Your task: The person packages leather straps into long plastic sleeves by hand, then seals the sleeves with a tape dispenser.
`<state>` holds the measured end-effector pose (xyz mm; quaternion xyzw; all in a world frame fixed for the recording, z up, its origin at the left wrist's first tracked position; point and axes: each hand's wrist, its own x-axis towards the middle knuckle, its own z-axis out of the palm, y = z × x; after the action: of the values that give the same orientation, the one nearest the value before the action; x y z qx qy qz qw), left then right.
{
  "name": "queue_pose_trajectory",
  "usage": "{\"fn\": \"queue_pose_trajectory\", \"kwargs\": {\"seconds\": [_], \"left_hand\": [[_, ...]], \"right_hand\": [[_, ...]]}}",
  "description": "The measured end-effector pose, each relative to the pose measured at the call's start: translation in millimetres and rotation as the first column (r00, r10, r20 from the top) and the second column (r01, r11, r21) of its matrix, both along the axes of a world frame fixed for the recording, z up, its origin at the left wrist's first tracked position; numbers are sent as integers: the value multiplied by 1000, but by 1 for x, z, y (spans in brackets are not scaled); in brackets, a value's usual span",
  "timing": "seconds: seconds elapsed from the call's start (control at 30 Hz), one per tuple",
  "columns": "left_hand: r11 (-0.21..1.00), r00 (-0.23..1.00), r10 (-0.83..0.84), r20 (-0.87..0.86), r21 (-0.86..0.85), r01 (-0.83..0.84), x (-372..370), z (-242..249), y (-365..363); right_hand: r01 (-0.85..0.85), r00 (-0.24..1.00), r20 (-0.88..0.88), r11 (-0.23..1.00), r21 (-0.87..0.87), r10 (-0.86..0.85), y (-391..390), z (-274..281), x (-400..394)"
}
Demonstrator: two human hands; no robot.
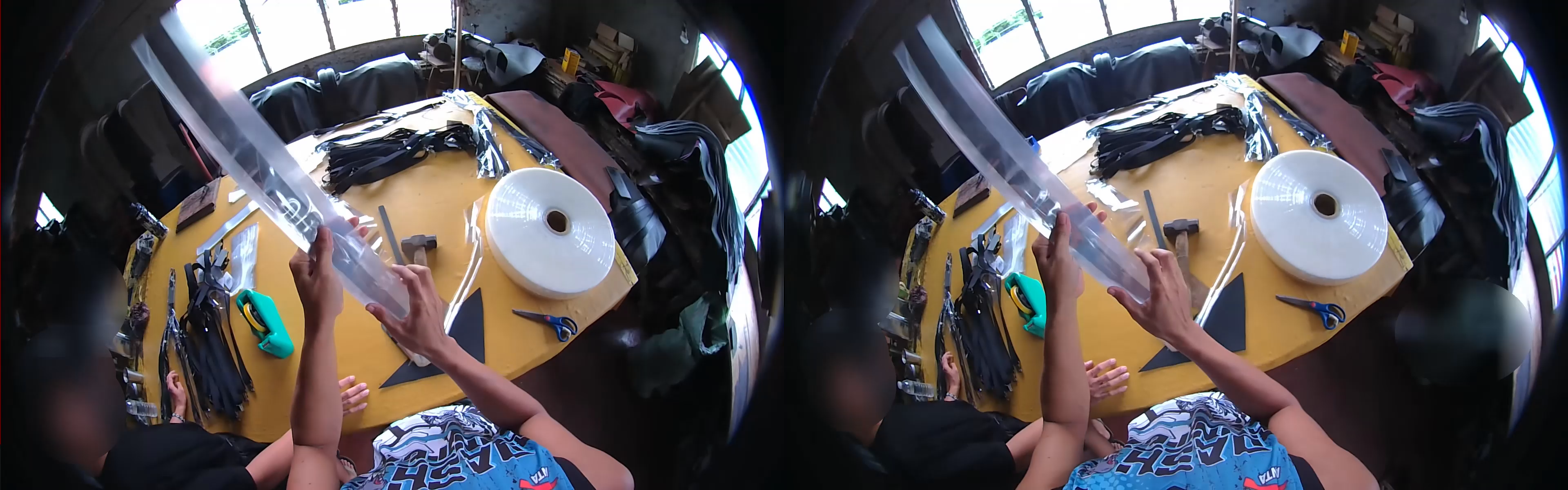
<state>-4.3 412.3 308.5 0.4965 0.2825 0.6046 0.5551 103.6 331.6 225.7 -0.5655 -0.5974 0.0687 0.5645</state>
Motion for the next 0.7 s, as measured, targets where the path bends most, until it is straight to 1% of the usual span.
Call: {"fn": "queue_pose_trajectory", "kwargs": {"seconds": [0.03, 0.07, 0.1, 0.13, 0.17, 0.2, 0.23, 0.3, 0.33, 0.37, 0.4, 0.43, 0.5, 0.53, 0.57, 0.6, 0.63, 0.67, 0.7], "left_hand": [[1000, 1000, -1, 1, -1, 1, -3, -1, 3], [996, 999, -24, 48, -82, 28, -8, -5, 6], [985, 994, -44, 97, -159, 59, -11, -9, 8], [985, 994, -45, 99, -160, 60, -14, -16, 10], [975, 989, -31, 147, -212, 62, -18, -26, 14], [963, 981, -16, 194, -261, 68, -20, -36, 17], [963, 980, -19, 197, -258, 71, -22, -46, 22], [933, 970, 16, 242, -352, 73, -25, -68, 26], [928, 972, 30, 232, -369, 60, -25, -77, 27], [926, 972, 35, 234, -373, 57, -25, -88, 28], [909, 977, 70, 203, -417, 22, -23, -99, 29], [890, 980, 106, 171, -455, -17, -22, -110, 31], [885, 976, 128, 175, -465, -33, -19, -136, 34], [872, 979, 127, 159, -488, -34, -18, -148, 34], [860, 981, 129, 147, -509, -37, -15, -152, 33], [835, 981, 168, 96, -542, -90, -12, -152, 31], [823, 977, 195, 88, -556, -115, -11, -160, 34], [827, 967, 209, 144, -553, -96, -12, -175, 40], [830, 955, 223, 195, -552, -80, -15, -188, 41]], "right_hand": [[86, 996, 34, 996, -36, -84, 4, -1, -3], [65, 997, -24, 991, -115, -68, 1, -2, -5], [67, 997, -24, 991, -116, -70, -2, -6, -4], [24, 999, -35, 981, -194, -32, -6, -11, 0], [-19, 999, -51, 963, -268, 5, -10, -15, 3], [-36, 996, -86, 934, -355, 6, -16, -17, 8], [-33, 996, -84, 935, -352, 3, -21, -22, 13], [-76, 988, -154, 882, -465, 4, -34, -31, 21], [-76, 988, -151, 880, -468, 5, -40, -37, 25], [-71, 987, -163, 908, -413, 3, -45, -45, 28], [-69, 984, -178, 932, -355, 5, -47, -50, 32], [-79, 984, -177, 932, -355, 15, -45, -52, 36], [15, 994, 110, 994, -104, -3, -45, -56, 42], [-1, 994, 108, 994, -109, 13, -44, -58, 43], [-102, 995, -18, 983, -155, 100, -42, -60, 45], [-209, 972, -149, 958, -194, 182, -42, -62, 46], [-235, 966, -157, 949, -209, 205, -44, -63, 49], [-340, 915, -326, 890, -303, 238, -45, -62, 53], [-449, 838, -492, 810, -377, 236, -47, -61, 56]]}}
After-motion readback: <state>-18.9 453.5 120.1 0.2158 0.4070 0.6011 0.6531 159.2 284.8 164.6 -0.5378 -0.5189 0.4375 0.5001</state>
